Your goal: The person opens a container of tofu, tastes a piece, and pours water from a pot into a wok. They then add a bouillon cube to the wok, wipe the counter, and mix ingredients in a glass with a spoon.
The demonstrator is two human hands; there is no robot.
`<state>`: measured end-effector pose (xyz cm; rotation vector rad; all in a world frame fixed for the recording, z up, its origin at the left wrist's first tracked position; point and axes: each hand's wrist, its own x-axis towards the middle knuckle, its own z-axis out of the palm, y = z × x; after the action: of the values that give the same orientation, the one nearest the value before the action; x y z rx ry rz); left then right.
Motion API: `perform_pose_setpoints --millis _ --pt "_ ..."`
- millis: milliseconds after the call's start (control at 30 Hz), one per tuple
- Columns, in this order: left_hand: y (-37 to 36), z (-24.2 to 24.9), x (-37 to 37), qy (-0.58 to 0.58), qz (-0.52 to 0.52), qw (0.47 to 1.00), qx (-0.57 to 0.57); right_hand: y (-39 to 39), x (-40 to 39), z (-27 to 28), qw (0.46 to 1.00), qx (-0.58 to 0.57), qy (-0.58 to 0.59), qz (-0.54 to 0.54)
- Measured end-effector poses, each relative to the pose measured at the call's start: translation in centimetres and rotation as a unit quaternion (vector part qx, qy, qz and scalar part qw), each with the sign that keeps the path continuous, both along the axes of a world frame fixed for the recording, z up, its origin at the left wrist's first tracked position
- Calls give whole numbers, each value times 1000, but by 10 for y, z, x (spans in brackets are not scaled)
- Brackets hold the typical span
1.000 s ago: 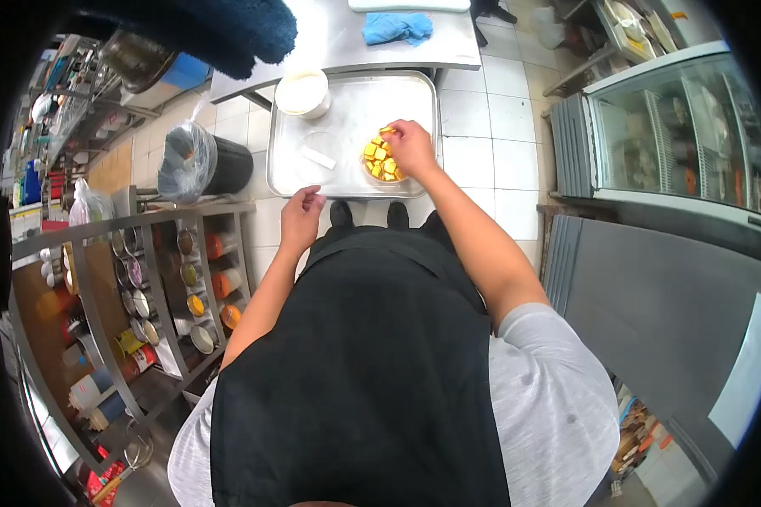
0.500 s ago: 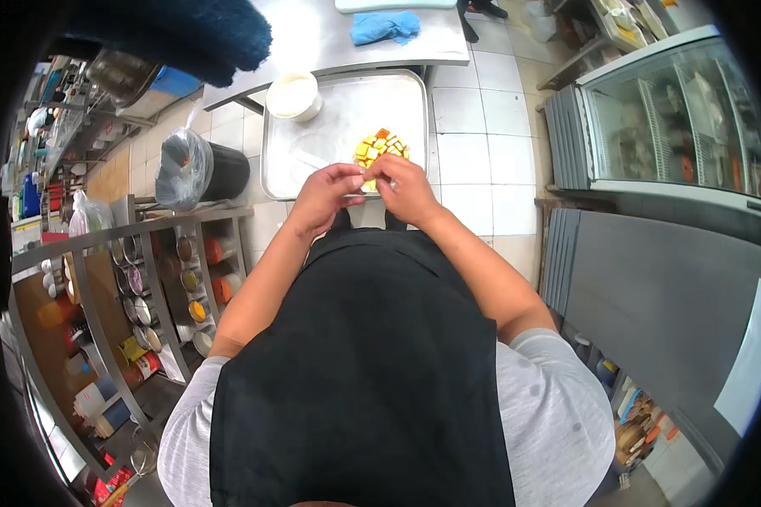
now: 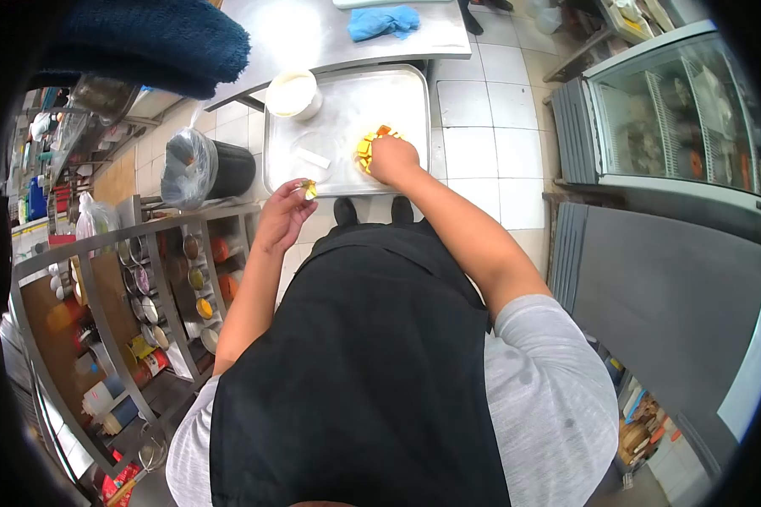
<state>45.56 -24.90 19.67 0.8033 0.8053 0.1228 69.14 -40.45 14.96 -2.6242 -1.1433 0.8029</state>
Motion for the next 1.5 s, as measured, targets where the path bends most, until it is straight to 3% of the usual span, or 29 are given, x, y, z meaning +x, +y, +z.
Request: perform_pose_setpoints --millis 167,267,300,333,367,400,433,500,567,633,700,767,833,900,933,1000,1033,1100,1167,1233,1300,1333,1433,1467,1500 --pt "-7 -4 -12 -5 104 993 -62 12 7 -7 999 -47 4 18" --pt "-12 0 -15 28 120 990 -70 -6 28 -16 985 81 151 -32" --pt "-11 -5 -14 36 108 992 -58 -14 33 -18 985 79 149 -30" --pt "-9 -7 -10 43 95 993 -45 -23 37 -21 933 146 301 -134" --pt "-8 -9 -4 40 95 994 -46 -28 39 -24 841 210 439 -235" --pt "-11 -8 6 38 78 996 -34 -34 38 -4 807 232 478 -257" --pt "-14 -6 18 36 60 997 -22 -39 37 3 808 233 475 -259" --pt "-21 2 45 36 29 999 -3 -50 36 14 741 302 505 -324" --pt "-31 16 72 36 -3 999 17 -61 34 21 735 314 503 -330" --pt "-38 27 94 18 -42 998 33 -73 30 23 685 366 510 -369" --pt "-29 -5 105 33 -63 996 47 -88 24 29 677 388 506 -367" --pt "-8 -65 102 201 -48 925 318 -105 16 34 667 411 504 -364" --pt "18 -94 87 343 23 817 462 -123 11 38 610 437 540 -381" --pt "55 -142 62 426 27 751 504 -142 6 31 610 443 536 -379" --pt "62 -134 57 423 25 752 506 -152 4 27 578 451 555 -394" --pt "71 -121 46 451 -81 723 517 -168 -1 18 513 465 586 -420" --pt "77 -125 46 450 -81 723 517 -175 -1 12 514 466 586 -420" --pt "82 -126 50 475 -175 688 520 -182 -3 9 434 467 628 -446" --pt "85 -117 53 475 -177 717 479 -177 -4 11 463 450 606 -465" --pt "82 -113 56 473 -178 745 436 -169 0 9 535 387 575 -483" --pt "77 -110 58 392 -81 746 532 -156 3 5 554 386 544 -498" --pt "68 -94 61 391 -81 745 534 -151 4 0 571 384 512 -514" --pt "35 -67 80 62 18 777 626 -137 15 -15 538 385 518 -542" --pt "19 -52 91 42 -19 794 606 -132 17 -24 538 385 519 -540" --pt "8 -47 97 -22 -65 727 683 -126 18 -32 543 369 513 -554"
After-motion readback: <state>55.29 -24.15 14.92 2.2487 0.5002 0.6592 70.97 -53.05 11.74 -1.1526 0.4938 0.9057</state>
